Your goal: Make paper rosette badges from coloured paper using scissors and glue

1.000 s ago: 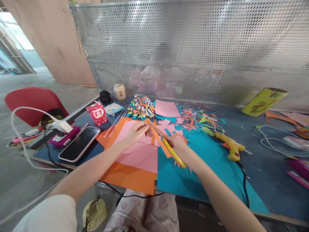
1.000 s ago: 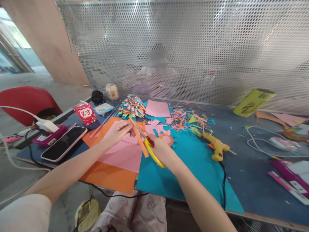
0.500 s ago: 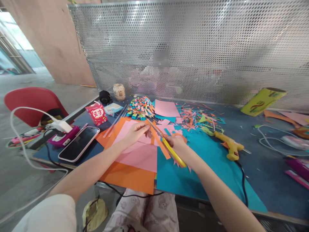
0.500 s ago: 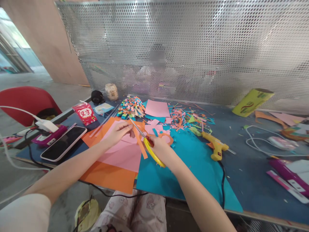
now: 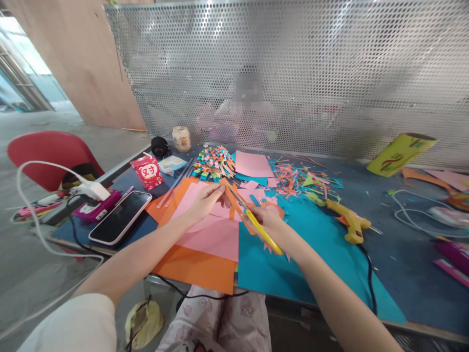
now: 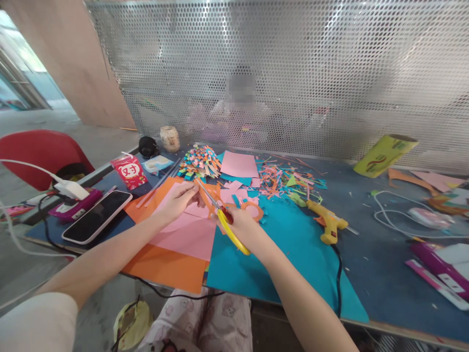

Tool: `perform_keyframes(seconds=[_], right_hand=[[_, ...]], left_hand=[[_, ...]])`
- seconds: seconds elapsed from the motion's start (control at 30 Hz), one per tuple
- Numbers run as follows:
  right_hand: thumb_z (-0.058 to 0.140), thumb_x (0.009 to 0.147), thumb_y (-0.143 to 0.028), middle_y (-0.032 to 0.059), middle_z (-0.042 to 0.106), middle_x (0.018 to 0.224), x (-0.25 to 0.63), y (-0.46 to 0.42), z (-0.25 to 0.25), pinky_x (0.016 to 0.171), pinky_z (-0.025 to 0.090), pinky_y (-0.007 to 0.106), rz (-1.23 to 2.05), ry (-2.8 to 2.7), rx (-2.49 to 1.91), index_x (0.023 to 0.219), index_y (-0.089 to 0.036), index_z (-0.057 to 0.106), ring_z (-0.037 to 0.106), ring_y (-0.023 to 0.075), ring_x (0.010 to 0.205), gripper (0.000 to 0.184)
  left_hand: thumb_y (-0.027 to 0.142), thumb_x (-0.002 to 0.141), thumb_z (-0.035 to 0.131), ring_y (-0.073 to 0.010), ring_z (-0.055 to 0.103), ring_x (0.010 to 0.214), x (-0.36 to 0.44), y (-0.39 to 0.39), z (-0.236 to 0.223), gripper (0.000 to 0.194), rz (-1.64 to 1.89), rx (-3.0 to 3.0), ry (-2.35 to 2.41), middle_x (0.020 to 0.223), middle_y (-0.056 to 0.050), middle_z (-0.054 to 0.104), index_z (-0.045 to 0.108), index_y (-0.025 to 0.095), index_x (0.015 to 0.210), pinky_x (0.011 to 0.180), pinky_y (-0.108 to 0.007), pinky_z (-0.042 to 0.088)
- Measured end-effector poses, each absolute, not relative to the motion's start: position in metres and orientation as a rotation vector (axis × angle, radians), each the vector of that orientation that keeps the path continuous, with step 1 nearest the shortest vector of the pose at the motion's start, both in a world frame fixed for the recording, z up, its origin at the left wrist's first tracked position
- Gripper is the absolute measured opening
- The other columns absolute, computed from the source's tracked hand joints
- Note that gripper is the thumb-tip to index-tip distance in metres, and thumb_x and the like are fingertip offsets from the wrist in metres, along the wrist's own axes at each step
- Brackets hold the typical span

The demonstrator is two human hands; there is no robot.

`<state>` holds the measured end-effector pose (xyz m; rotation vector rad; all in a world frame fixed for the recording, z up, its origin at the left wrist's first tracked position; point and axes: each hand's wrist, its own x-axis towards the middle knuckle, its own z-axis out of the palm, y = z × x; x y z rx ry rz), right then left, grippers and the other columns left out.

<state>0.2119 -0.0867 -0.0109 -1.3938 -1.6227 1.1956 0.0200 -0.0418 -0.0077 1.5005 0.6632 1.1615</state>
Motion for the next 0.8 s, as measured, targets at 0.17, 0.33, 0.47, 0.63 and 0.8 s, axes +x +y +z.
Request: perform_keyframes(seconds=[0.17, 0.33, 0.47, 0.63, 0.8], right_hand=[[0.053, 0.081, -0.039, -0.0056, 0.043, 0.048, 0.207, -0.079, -0.016, 0.042, 0.037, 0.024, 1.299, -1.474, -1.461, 0.075, -0.022, 0.056, 0.044, 0.0115, 0.041, 0.019], [0.056, 0.080, -0.042, -0.0065, 0.037, 0.043, 0.204, -0.074, -0.022, 0.042, 0.037, 0.025, 1.339, -1.430, -1.485, 0.069, -0.022, 0.052, 0.042, 0.0121, 0.040, 0.022], [0.053, 0.082, -0.042, -0.0042, 0.038, 0.042, 0.204, -0.076, -0.019, 0.041, 0.037, 0.026, 1.322, -1.458, -1.470, 0.064, -0.023, 0.050, 0.044, 0.0133, 0.041, 0.026], [0.067, 0.073, -0.041, -0.0038, 0.043, 0.045, 0.212, -0.084, -0.010, 0.042, 0.037, 0.024, 1.220, -1.556, -1.425, 0.060, -0.022, 0.055, 0.044, 0.0111, 0.043, 0.026], [0.063, 0.075, -0.041, -0.0012, 0.053, 0.056, 0.207, -0.080, -0.013, 0.049, 0.045, 0.025, 1.126, -1.590, -1.319, 0.064, -0.021, 0.054, 0.051, 0.0124, 0.052, 0.024]], left_hand=[[0.048, 0.084, 0.057, -0.0132, 0.057, 0.056, 0.021, -0.043, -0.008, 0.039, 1.164, 1.490, 0.636, 0.061, -0.004, 0.060, 0.057, 0.015, 0.063, 0.058, -0.029, 0.043], [0.047, 0.085, 0.058, -0.0130, 0.058, 0.056, 0.020, -0.043, -0.007, 0.038, 1.150, 1.476, 0.636, 0.061, -0.004, 0.062, 0.058, 0.015, 0.064, 0.059, -0.028, 0.044], [0.047, 0.085, 0.058, -0.0130, 0.058, 0.056, 0.020, -0.042, -0.009, 0.039, 1.155, 1.469, 0.615, 0.061, -0.004, 0.062, 0.057, 0.015, 0.063, 0.059, -0.028, 0.045], [0.050, 0.083, 0.059, -0.0131, 0.059, 0.056, 0.021, -0.042, -0.010, 0.040, 1.133, 1.474, 0.618, 0.059, -0.003, 0.061, 0.059, 0.014, 0.065, 0.059, -0.028, 0.045], [0.052, 0.083, 0.058, -0.0128, 0.058, 0.055, 0.021, -0.043, -0.011, 0.041, 1.102, 1.515, 0.644, 0.058, -0.003, 0.061, 0.059, 0.014, 0.066, 0.059, -0.027, 0.045]])
